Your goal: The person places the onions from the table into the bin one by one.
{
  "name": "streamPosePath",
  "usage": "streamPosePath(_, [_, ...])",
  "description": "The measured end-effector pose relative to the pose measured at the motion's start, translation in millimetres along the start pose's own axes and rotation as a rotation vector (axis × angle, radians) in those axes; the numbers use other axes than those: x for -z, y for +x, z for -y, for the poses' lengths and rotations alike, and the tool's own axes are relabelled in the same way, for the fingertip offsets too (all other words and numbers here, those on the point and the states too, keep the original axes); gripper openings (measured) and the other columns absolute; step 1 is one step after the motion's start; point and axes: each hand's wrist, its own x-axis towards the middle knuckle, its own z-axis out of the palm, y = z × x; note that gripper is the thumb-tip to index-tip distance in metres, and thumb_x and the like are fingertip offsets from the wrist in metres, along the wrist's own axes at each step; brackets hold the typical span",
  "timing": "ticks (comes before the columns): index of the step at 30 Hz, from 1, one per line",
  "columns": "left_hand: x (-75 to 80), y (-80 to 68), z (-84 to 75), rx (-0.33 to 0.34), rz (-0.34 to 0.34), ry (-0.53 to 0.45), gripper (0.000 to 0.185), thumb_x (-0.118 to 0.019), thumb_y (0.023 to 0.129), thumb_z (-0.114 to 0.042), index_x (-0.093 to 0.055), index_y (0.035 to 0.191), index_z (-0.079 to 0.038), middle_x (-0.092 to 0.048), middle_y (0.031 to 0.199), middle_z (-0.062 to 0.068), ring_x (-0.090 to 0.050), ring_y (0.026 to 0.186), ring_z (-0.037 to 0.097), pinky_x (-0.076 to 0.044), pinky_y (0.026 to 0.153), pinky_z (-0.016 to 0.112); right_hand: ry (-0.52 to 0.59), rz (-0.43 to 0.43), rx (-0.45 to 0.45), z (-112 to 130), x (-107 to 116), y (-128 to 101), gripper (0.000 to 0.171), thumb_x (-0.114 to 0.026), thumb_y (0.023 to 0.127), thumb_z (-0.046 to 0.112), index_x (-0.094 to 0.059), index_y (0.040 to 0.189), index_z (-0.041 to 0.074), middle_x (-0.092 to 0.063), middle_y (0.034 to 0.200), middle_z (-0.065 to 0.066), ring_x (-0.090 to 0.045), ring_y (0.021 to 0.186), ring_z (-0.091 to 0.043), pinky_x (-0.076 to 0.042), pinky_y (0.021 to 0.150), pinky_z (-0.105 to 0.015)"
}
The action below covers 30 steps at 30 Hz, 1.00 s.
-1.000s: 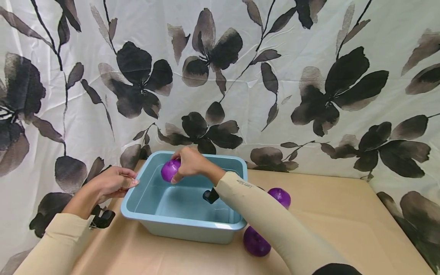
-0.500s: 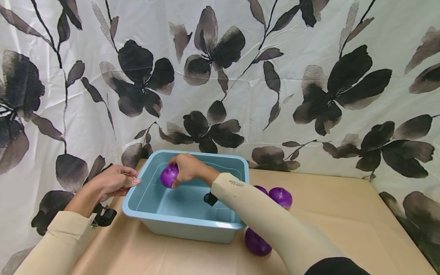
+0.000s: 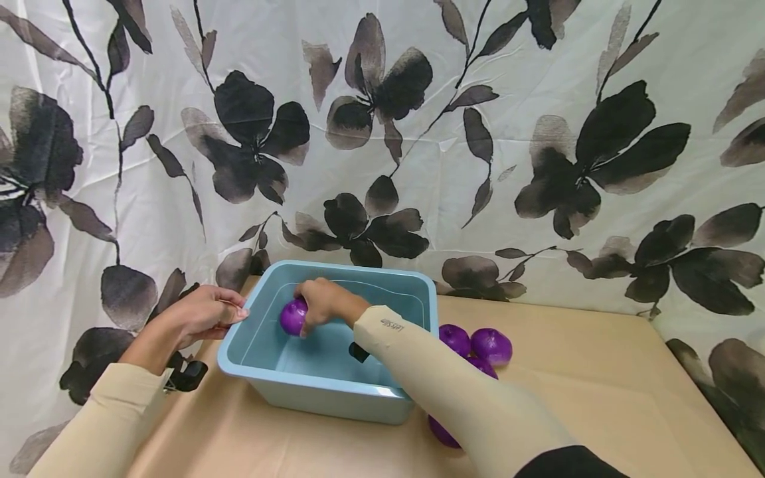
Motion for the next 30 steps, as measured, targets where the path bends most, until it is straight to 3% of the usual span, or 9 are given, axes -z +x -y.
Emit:
streamPosePath(10, [0.5,-0.3,-1.0,0.000,0.014,0.004,0.040,-0.066,0.100,-0.012,-0.055,0.130,0.011,-0.062,0.077,-0.004,-0.063,0.074,0.008,-0.059,0.069,0.026,-0.104,0.079,-0.002,2.4,-10.2,1.7,0.071,-0.092,0.080,0.029,-0.060,0.142,0.016,-0.067,0.130,-0.003,-0.062,0.113,-0.017,-0.057,0.099,-0.033])
streamPosePath(23, [1.4,-1.4,-0.5,0.002,0.014,-0.016,0.037,-0.065,0.101,-0.012,-0.056,0.128,0.010,-0.067,0.082,-0.003,-0.064,0.074,0.007,-0.059,0.069,0.027,-0.169,0.114,-0.005,2.8,-14.2,3.8,0.084,-0.091,0.082,0.032,-0.049,0.155,0.024,-0.063,0.142,-0.002,-0.057,0.128,-0.018,-0.051,0.110,-0.037])
streamPosePath(30, [2.3,-1.4,0.2,0.002,0.013,-0.014,0.040,-0.064,0.102,-0.013,-0.054,0.132,0.011,-0.066,0.083,-0.003,-0.064,0.075,0.007,-0.059,0.069,0.027,-0.032,0.158,-0.021,0.2,-6.5,1.2,0.081,-0.085,0.088,0.039,-0.046,0.157,0.022,-0.053,0.158,-0.001,-0.050,0.146,-0.022,-0.046,0.118,-0.044])
